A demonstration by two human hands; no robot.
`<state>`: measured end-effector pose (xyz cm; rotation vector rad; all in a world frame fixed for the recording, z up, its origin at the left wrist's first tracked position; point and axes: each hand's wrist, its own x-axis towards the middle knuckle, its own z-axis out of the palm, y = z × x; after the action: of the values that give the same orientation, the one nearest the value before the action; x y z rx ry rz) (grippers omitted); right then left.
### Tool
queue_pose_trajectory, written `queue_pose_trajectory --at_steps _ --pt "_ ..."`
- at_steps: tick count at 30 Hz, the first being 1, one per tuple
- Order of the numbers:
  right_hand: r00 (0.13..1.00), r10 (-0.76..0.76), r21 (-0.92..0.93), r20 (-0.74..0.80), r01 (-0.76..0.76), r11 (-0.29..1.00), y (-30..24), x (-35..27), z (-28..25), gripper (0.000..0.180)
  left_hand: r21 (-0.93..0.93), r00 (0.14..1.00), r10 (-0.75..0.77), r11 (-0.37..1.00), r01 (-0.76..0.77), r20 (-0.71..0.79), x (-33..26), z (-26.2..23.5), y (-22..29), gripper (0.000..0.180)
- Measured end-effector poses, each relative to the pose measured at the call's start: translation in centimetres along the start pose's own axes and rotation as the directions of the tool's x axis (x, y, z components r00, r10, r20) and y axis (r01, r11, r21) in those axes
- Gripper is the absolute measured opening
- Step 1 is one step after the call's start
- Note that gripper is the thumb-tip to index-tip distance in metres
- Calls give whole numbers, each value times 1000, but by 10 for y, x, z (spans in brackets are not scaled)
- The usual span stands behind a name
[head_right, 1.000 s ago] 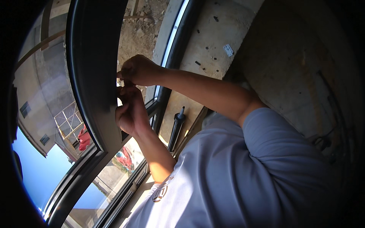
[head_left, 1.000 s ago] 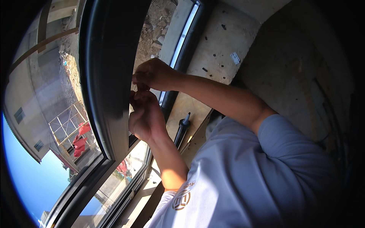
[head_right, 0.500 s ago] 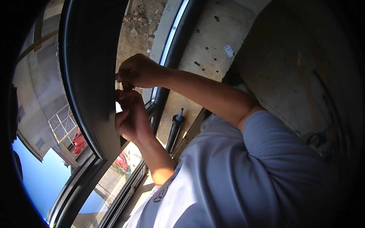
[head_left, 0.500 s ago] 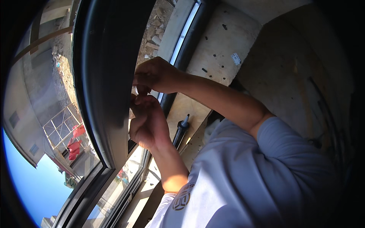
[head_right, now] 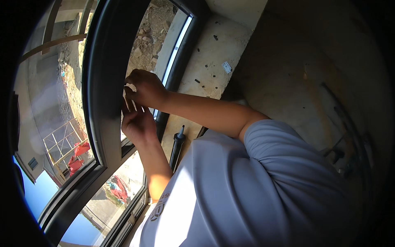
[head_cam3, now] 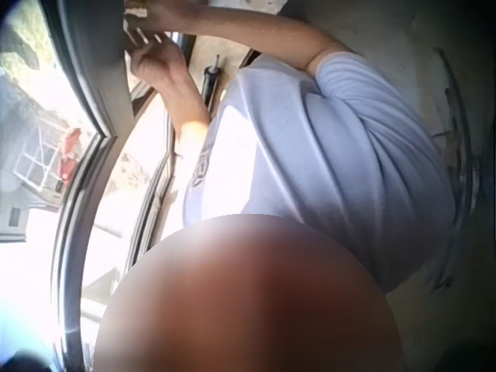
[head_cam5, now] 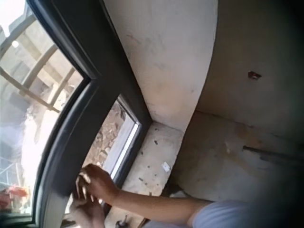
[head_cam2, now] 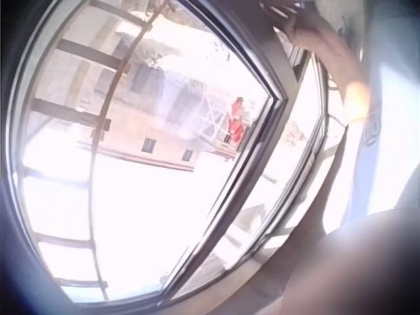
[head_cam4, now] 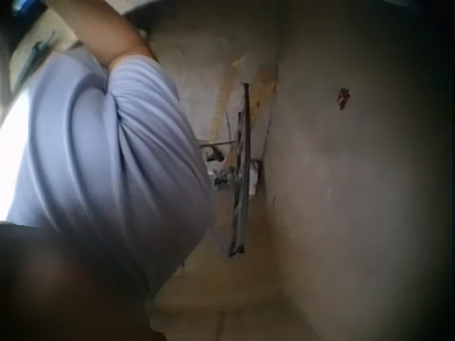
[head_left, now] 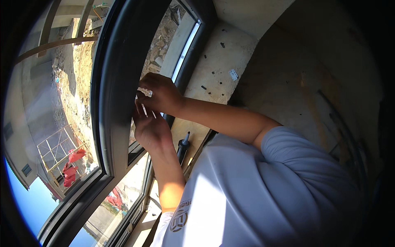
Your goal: The person applies sealant along the interior edges of a curved window frame using a caulking gun. They pause to smooth the bead with their finger, then continue applying sealant to adjacent sections of the frame.
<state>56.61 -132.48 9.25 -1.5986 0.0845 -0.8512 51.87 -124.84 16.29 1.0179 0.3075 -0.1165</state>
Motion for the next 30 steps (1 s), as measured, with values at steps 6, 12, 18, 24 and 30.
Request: queue_pose_trajectory --at_steps 6,12,18,24,30 --pt "989 52 -84 137 -40 996 -3 0 -2 20 150 983 -9 989 -19 182 -2 9 -13 84" --pt "985 -26 -81 172 40 996 2 6 -7 18 210 983 52 974 -88 174 1 7 -18 82" --pt "976 -63 -57 209 76 995 6 12 -11 16 259 972 148 947 -193 183 6 8 -22 81" --pt "972 19 -15 233 -16 1000 5 19 -9 21 328 973 171 920 -215 158 12 10 -22 72" --pt "969 51 13 242 -56 998 3 18 -10 30 240 960 219 936 -257 173 19 6 -29 71"
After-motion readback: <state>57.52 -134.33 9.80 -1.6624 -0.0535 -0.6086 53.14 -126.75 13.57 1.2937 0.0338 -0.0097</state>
